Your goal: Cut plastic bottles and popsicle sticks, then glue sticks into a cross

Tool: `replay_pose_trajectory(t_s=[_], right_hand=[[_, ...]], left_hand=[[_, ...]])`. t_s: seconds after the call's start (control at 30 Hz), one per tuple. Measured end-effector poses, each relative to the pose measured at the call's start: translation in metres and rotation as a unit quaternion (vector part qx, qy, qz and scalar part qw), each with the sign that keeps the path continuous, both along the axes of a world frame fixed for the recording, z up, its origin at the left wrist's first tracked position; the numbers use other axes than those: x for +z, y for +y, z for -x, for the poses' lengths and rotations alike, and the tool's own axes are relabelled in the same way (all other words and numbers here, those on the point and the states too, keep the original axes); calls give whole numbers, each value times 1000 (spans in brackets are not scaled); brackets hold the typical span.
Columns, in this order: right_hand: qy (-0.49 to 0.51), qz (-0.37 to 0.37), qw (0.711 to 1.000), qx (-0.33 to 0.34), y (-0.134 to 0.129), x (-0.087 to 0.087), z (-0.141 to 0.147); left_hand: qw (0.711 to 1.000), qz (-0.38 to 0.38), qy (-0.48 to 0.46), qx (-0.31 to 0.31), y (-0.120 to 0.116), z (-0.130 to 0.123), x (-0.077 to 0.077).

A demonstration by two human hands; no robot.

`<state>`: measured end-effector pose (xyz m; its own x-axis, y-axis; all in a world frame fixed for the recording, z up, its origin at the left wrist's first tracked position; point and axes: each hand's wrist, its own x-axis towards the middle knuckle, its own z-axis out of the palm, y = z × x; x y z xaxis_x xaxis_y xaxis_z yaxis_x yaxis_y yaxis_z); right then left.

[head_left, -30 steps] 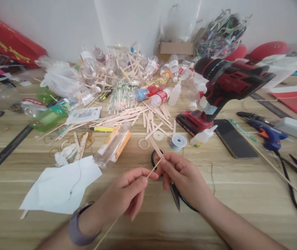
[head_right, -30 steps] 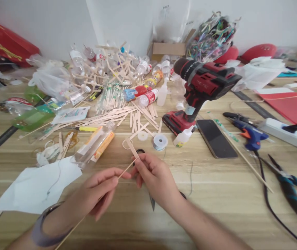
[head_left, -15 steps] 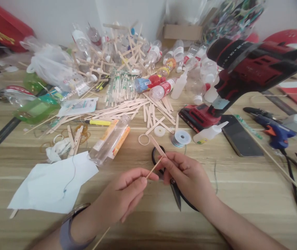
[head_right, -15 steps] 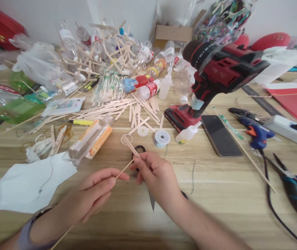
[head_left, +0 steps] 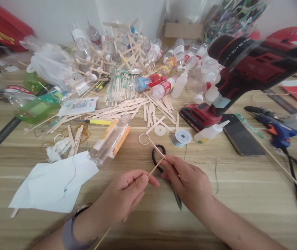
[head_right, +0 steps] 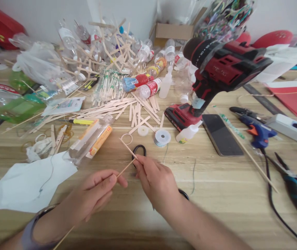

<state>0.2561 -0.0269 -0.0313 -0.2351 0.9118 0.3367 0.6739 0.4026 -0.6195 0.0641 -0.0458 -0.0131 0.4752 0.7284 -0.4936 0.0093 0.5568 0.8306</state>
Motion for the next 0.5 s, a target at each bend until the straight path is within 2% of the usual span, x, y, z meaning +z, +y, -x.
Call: replay_pose_trajectory(t_s=[0.17, 0.23, 0.33, 0.5], right_hand=[[-46, -80, 996, 4, -1, -4, 1], [-52, -97, 994, 7, -1, -3, 2], [-71, -115, 991, 6, -1, -2, 3], [-96, -132, 987, 12, -2, 0, 1]], left_hand=[[1000, 16, -14, 11, -1, 1, -3], [1000, 1, 2, 2, -1, 2, -3], [995, -69, 65, -21, -1, 3, 0], [966, -187, 176, -31, -5, 3, 2]])
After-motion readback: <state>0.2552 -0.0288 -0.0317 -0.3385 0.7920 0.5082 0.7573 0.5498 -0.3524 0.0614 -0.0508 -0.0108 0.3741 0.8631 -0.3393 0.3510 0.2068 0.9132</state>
